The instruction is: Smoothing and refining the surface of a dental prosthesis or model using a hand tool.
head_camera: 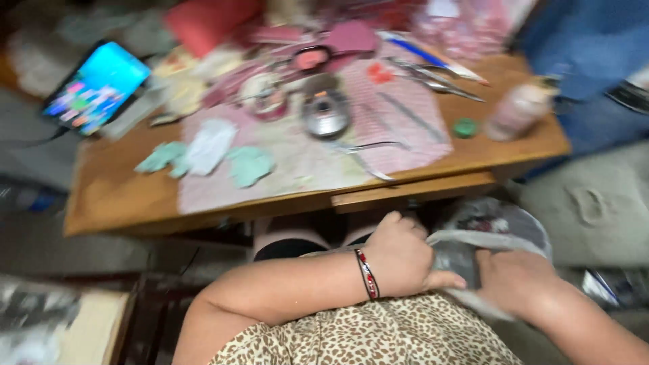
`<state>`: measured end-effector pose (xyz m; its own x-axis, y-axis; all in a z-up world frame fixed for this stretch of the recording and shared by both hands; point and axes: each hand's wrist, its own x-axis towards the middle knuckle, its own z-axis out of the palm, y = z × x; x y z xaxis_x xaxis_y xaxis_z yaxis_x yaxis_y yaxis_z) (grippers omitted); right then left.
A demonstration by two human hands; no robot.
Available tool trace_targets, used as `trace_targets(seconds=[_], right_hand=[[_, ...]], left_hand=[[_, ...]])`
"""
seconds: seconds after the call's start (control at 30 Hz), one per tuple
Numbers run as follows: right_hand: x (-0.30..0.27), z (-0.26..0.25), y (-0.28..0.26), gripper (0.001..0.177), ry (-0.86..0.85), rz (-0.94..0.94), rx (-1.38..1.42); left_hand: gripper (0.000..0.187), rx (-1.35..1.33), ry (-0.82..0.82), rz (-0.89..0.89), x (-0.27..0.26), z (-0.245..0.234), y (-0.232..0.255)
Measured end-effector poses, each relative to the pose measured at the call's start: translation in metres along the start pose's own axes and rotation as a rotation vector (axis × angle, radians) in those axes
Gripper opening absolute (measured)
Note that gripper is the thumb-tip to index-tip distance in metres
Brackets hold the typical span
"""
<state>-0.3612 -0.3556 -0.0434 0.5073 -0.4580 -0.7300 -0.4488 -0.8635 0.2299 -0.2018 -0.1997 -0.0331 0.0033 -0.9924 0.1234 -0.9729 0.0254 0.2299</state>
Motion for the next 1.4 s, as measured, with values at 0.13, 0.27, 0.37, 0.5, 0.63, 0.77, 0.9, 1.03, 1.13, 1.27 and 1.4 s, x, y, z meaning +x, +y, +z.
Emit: trace_targets(seconds=[0.13,0.27,0.37,0.5,0.63,0.77,0.9,1.03,1.13,1.27,1.4], right_hand=[[-0.012,-0.042,-0.057,0.066,0.256,-0.3,-0.17],[-0.051,-0.128,-0.114,0.022,0.938,-1.178,0.323],[-0.034,-0.163,-0.159,0.013,1.162,-1.155,0.513],[0.015,-0.208,-0.23,0.074,1.19,-0.935,0.414],[0.034,-0.23,-0.28,0.107,1.088,-0.851,0.358],[0.028,-0.24,-0.292,0.097,0.932,-0.631,0.492],[0.006,-0.251,-0.305,0.09,1.04,-0.903,0.612],[-0.027,-0.272,-0.387,0.084,0.757,-1.289,0.781],[-0.014,-0.287,-0.455,0.079,0.78,-1.468,0.664],[0.031,-0.292,-0.511,0.071,0.796,-1.158,0.484],[0.048,-0.286,-0.516,0.068,1.042,-1.141,0.347]], left_hand=[[0.064,-0.105,-0.091,-0.247,-0.083,-0.022,-0.04],[0.014,-0.229,0.369,-0.402,-0.188,-0.075,-0.071],[0.019,-0.238,0.546,-0.519,-0.27,-0.133,-0.075],[0.032,0.077,0.757,-0.796,-0.36,-0.186,-0.079],[0.036,0.253,0.909,-0.831,-0.387,-0.197,-0.111],[0.054,0.274,0.964,-0.912,-0.387,-0.183,-0.163],[0.057,0.438,0.927,-0.911,-0.38,-0.161,-0.198],[0.055,0.399,0.904,-0.912,-0.367,-0.153,-0.209],[0.053,0.35,0.879,-0.91,-0.36,-0.158,-0.204],[0.055,0.326,0.876,-0.932,-0.364,-0.155,-0.208],[0.063,0.366,0.872,-1.053,-0.368,-0.155,-0.214]])
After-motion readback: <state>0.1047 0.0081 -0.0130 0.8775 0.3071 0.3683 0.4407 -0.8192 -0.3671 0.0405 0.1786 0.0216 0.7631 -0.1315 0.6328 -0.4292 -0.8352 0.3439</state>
